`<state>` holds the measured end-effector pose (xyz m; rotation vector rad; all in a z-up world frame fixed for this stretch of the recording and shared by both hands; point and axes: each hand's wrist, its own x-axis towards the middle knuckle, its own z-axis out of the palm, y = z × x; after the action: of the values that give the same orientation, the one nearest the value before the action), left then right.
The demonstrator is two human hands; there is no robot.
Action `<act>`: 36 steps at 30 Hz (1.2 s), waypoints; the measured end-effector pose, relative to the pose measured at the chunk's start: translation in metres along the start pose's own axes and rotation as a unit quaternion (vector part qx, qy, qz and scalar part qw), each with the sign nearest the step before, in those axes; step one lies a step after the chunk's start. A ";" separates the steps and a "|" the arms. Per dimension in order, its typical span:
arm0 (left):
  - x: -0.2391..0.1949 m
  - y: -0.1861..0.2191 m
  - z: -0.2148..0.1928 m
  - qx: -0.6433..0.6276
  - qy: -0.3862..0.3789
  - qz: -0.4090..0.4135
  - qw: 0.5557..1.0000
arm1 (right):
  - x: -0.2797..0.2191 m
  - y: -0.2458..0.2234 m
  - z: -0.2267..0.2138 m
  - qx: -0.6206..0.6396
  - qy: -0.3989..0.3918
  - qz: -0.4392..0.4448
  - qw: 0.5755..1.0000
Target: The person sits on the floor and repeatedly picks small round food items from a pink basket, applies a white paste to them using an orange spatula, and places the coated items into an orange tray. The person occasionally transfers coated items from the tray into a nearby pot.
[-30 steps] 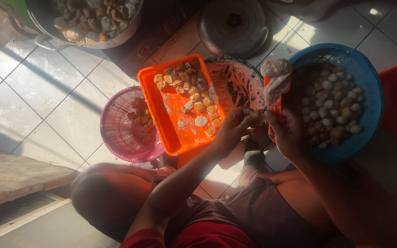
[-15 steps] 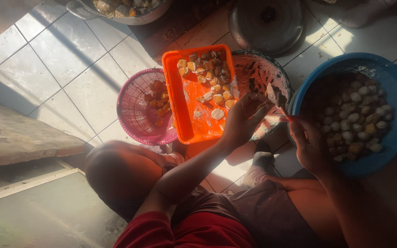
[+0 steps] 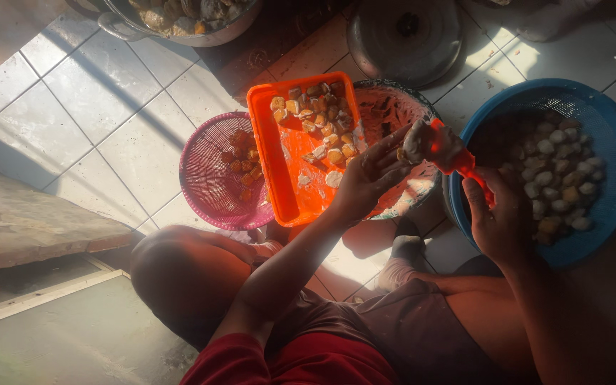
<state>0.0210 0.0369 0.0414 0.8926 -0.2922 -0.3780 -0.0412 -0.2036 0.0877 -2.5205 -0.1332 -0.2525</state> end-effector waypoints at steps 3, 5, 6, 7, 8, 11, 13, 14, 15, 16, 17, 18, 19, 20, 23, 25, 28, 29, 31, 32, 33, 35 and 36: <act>0.002 -0.005 -0.006 0.049 0.025 -0.013 0.998 | -0.002 -0.003 0.000 -0.013 0.019 0.000 1.000; 0.003 -0.010 -0.008 0.025 0.040 -0.006 0.999 | -0.004 -0.005 -0.002 -0.026 0.022 -0.020 0.999; 0.003 -0.011 -0.010 0.013 0.048 -0.001 0.999 | -0.004 -0.006 -0.002 -0.032 0.023 -0.031 0.999; 0.004 -0.012 -0.010 -0.011 0.047 0.014 0.999 | -0.004 -0.006 -0.003 -0.030 0.013 -0.022 0.999; 0.006 -0.013 -0.012 -0.035 0.046 0.028 0.998 | -0.004 -0.007 -0.004 -0.028 0.004 -0.014 1.000; 0.008 -0.008 -0.017 0.024 0.053 0.070 0.996 | -0.002 -0.011 -0.001 0.010 -0.010 0.005 1.000; 0.008 -0.004 -0.018 0.152 0.069 0.100 0.981 | -0.005 -0.015 0.001 0.038 -0.025 0.017 0.999; 0.007 -0.002 -0.018 0.239 0.083 0.117 0.960 | -0.006 -0.018 0.004 0.050 -0.038 0.022 0.998; 0.007 -0.001 -0.018 0.323 0.095 0.134 0.932 | -0.007 -0.021 0.008 0.062 -0.051 0.026 0.996; 0.006 0.001 -0.018 0.344 0.105 0.130 0.924 | -0.008 -0.023 0.011 0.056 -0.052 0.025 0.997; 0.005 0.003 -0.018 0.364 0.116 0.126 0.915 | -0.008 -0.024 0.013 0.051 -0.052 0.023 0.997; 0.004 0.005 -0.017 0.384 0.127 0.121 0.906 | -0.009 -0.026 0.015 0.046 -0.053 0.021 0.997; 0.004 0.006 -0.016 0.381 0.129 0.125 0.907 | -0.008 -0.025 0.014 0.042 -0.052 0.045 0.997; 0.002 0.009 -0.015 0.378 0.133 0.129 0.907 | -0.006 -0.023 0.012 0.039 -0.053 0.066 0.996; 0.001 0.017 -0.010 0.368 0.135 0.123 0.912 | -0.001 -0.020 0.007 0.086 -0.059 0.053 0.993; -0.002 0.021 -0.007 0.334 0.121 0.125 0.927 | -0.001 -0.018 0.007 0.126 -0.087 0.069 0.986; -0.006 0.019 -0.011 0.275 0.105 0.141 0.945 | -0.002 -0.015 0.010 0.176 -0.140 0.145 0.964; -0.002 0.015 -0.017 0.280 0.113 0.144 0.943 | 0.000 -0.014 0.010 0.198 -0.142 0.156 0.957; 0.004 0.003 -0.039 0.297 0.136 0.140 0.935 | 0.002 -0.010 0.009 0.238 -0.153 0.185 0.941; 0.011 -0.007 -0.055 0.306 0.148 0.133 0.931 | 0.002 -0.008 0.006 0.254 -0.160 0.205 0.932; 0.014 -0.017 -0.072 0.315 0.160 0.125 0.927 | -0.001 -0.007 0.004 0.270 -0.167 0.225 0.921; 0.012 -0.040 -0.106 0.390 0.201 0.073 0.896 | -0.004 -0.007 -0.003 0.281 -0.160 0.188 0.927; 0.011 -0.051 -0.122 0.425 0.217 0.048 0.877 | -0.004 -0.008 -0.004 0.286 -0.153 0.169 0.931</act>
<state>0.0696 0.0881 -0.0710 1.7884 -0.0695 0.0824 -0.0467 -0.2000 0.0945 -1.9367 0.0960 0.2865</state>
